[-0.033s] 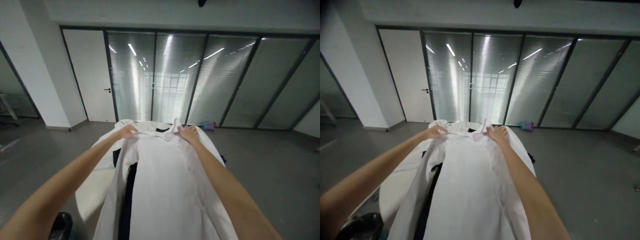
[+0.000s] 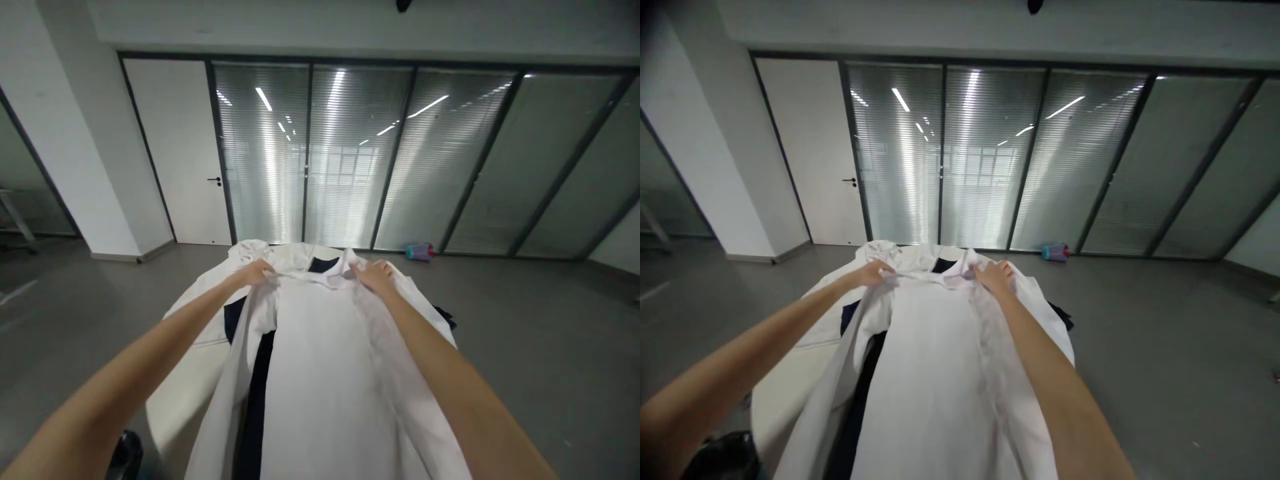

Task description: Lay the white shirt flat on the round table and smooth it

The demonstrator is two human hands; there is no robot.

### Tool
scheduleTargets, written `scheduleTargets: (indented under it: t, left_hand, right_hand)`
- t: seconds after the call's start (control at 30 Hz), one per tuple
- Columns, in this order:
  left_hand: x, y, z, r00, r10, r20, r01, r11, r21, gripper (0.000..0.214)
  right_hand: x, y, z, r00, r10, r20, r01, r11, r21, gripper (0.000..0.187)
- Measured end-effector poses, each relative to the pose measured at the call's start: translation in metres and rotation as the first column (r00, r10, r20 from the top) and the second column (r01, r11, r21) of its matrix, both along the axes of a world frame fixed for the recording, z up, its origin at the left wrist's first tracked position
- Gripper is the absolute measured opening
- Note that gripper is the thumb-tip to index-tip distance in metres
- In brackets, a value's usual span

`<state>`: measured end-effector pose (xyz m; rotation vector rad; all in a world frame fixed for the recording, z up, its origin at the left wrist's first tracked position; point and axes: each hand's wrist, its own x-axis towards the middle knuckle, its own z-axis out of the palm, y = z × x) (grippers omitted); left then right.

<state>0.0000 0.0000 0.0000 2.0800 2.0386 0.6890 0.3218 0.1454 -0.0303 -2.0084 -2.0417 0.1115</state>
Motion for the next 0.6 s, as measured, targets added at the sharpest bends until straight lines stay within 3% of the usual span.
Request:
scheduleTargets:
  t: [0.07, 0.17, 0.3, 0.43, 0.5, 0.6]
  left_hand:
    - [0.003, 0.017, -0.035, 0.994, 0.068, -0.083, -0.074, 0.995, -0.068, 0.026]
    - [0.017, 0.038, -0.062, 0.97, 0.152, -0.19, -0.16, 0.987, -0.031, 0.038]
    - [0.053, 0.073, -0.067, 0.964, 0.086, -0.25, -0.076, 0.996, 0.049, 0.054]
    - [0.087, 0.108, -0.073, 0.993, 0.033, -0.109, -0.047, 0.991, -0.126, 0.039]
    - [0.094, 0.119, -0.077, 0.995, 0.051, -0.091, -0.063, 0.989, -0.132, 0.03]
    - [0.093, 0.132, -0.076, 0.988, 0.13, -0.084, -0.136, 0.989, -0.057, 0.033]
  right_hand:
    - [-0.006, 0.019, -0.04, 0.989, 0.025, 0.144, -0.027, 1.0, 0.009, 0.073]
    - [-0.006, 0.034, -0.068, 0.961, 0.052, 0.271, -0.078, 0.993, 0.087, 0.069]
    - [-0.002, 0.039, -0.072, 0.955, 0.055, 0.293, -0.115, 0.975, 0.191, 0.06]
    - [-0.001, 0.039, -0.076, 0.941, 0.132, 0.312, -0.248, 0.895, 0.371, 0.038]
    - [-0.001, 0.04, -0.076, 0.922, 0.198, 0.331, -0.327, 0.858, 0.397, 0.034]
    - [-0.001, 0.044, -0.066, 0.932, 0.206, 0.3, -0.311, 0.877, 0.365, 0.041]
